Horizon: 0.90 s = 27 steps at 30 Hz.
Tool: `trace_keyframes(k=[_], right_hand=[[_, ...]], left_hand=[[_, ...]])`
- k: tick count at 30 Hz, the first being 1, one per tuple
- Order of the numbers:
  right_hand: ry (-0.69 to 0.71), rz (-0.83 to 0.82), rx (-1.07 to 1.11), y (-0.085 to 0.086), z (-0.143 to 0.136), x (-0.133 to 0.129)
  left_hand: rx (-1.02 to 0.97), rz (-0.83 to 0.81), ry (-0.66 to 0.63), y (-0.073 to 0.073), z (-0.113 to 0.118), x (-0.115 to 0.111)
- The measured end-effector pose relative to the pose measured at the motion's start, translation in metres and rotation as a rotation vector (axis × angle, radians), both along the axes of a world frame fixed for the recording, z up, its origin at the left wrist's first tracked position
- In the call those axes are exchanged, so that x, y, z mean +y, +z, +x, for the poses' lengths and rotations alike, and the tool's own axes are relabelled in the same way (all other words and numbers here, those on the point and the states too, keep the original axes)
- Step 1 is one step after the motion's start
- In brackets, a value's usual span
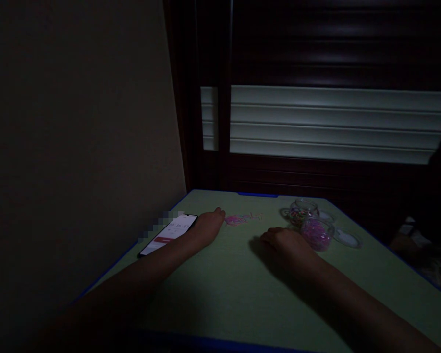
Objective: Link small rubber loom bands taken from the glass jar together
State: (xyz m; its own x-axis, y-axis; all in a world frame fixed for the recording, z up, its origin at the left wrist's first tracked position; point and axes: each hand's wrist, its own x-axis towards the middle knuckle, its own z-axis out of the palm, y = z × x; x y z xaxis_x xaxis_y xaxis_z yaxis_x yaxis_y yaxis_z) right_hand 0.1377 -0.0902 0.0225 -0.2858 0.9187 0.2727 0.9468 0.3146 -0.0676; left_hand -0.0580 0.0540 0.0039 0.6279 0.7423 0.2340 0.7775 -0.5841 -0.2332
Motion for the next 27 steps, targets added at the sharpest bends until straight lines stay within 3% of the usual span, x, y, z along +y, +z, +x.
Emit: trace_keyframes(k=[10, 15, 21, 27], right_hand=[[-0.039, 0.012, 0.047, 0.003, 0.001, 0.001], [-0.044, 0.059, 0.061, 0.002, 0.003, 0.002], [-0.095, 0.099, 0.067, 0.008, 0.005, 0.002], [-0.074, 0.11, 0.133, 0.007, 0.0, 0.003]], left_hand=[[-0.077, 0.004, 0.032, 0.007, 0.001, -0.022], [-0.225, -0.021, -0.091, -0.002, 0.01, -0.037], [-0.56, -0.172, -0.345, -0.003, 0.017, -0.055], [-0.823, -0.425, -0.363, 0.001, 0.02, -0.067]])
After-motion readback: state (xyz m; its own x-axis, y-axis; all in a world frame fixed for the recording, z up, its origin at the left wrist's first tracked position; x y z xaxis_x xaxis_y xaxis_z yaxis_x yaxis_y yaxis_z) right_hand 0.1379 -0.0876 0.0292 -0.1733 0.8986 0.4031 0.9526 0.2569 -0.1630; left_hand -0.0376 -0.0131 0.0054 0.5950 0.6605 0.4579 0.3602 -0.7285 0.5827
